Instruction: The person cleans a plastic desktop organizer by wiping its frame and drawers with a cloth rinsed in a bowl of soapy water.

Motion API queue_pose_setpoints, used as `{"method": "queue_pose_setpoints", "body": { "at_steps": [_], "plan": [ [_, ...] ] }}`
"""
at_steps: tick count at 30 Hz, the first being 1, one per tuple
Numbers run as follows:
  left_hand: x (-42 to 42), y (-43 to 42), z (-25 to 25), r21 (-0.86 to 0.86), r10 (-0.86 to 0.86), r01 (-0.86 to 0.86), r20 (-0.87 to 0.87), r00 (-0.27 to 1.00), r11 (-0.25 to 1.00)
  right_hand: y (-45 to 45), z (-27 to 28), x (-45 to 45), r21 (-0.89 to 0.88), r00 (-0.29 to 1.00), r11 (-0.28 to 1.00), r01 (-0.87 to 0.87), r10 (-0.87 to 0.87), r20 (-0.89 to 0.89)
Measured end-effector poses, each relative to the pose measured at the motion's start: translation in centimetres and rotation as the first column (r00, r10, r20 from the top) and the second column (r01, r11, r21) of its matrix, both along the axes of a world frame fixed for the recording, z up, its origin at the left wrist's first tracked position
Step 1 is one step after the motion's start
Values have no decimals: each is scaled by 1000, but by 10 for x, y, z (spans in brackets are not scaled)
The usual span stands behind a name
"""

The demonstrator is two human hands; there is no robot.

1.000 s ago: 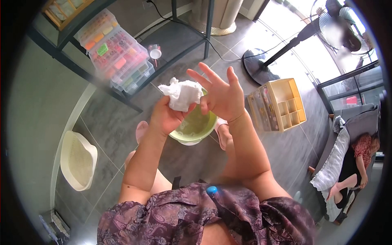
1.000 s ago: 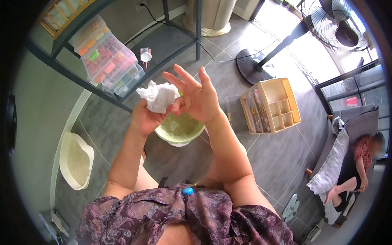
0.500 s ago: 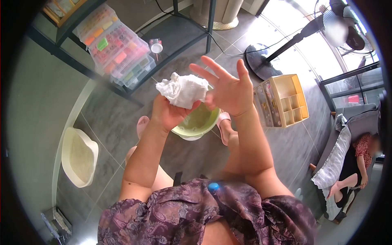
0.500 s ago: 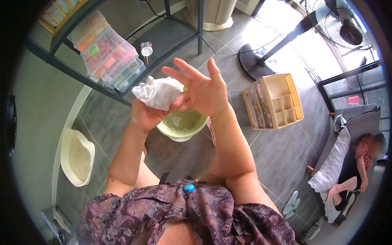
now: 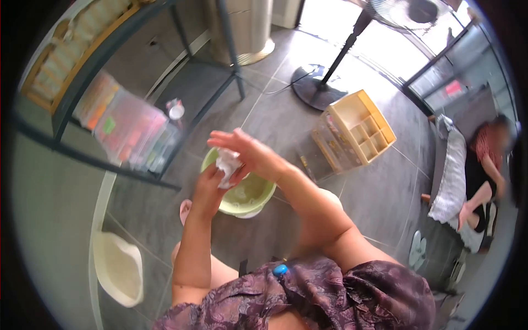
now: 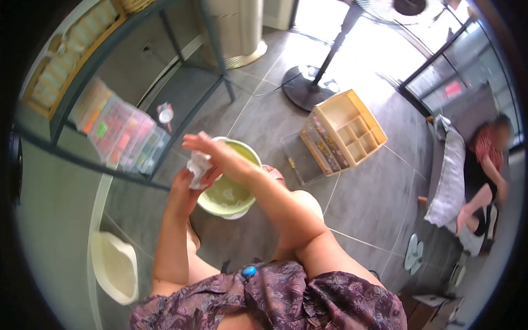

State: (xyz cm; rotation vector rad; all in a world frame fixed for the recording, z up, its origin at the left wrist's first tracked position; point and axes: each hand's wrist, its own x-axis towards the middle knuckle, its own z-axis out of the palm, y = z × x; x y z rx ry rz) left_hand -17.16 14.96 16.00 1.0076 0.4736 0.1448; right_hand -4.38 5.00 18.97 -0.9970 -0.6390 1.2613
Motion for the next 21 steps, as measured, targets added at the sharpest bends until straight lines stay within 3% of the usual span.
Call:
{"method": "queue_pose_setpoints", "body": {
  "at_steps": [1, 2, 4, 7, 10, 11, 12, 14, 16, 18, 21],
  "plan": [
    [0, 1, -2, 119, -6, 11, -46, 999, 993, -4, 7, -2, -60, 999, 998, 11, -8, 47],
    [-2, 3, -7, 358, -3, 30, -76, 997, 933, -3, 3, -4, -81, 992, 996, 27, -17, 122],
    [-3, 8, -18, 758, 37, 52, -100, 994, 650, -2, 1, -4, -202, 954, 976, 83, -19, 301],
    [-2, 7, -13, 479, 261, -228, -3, 965, 848, -3, 5, -3, -118, 948, 969, 216, -179, 264],
    [-5, 15, -7, -10, 323, -323, 20, 946, 946, -3, 7, 5, -19, 894, 920, 391, -375, 244],
    [-5, 14, -5, -71, 271, -269, 19, 962, 961, 1, 3, 5, 0, 905, 924, 381, -374, 202],
    [-4, 10, -6, -50, 210, -209, 16, 978, 977, 4, 1, 2, 6, 932, 941, 339, -337, 133],
    [-3, -1, -9, -10, 91, -91, 5, 996, 996, 4, 6, -8, -71, 954, 965, 251, -234, 188],
    [-4, -2, -18, 198, -1, -2, 13, 1000, 980, 2, 8, -17, -77, 917, 967, 243, -203, 342],
    [-1, -7, -14, 455, 11, -4, -13, 1000, 891, 3, 2, -16, -78, 930, 970, 232, -197, 309],
    [-2, -7, -5, 691, 35, 4, -43, 998, 723, 5, -1, -17, -33, 913, 962, 271, -246, 325]
  ]
}}
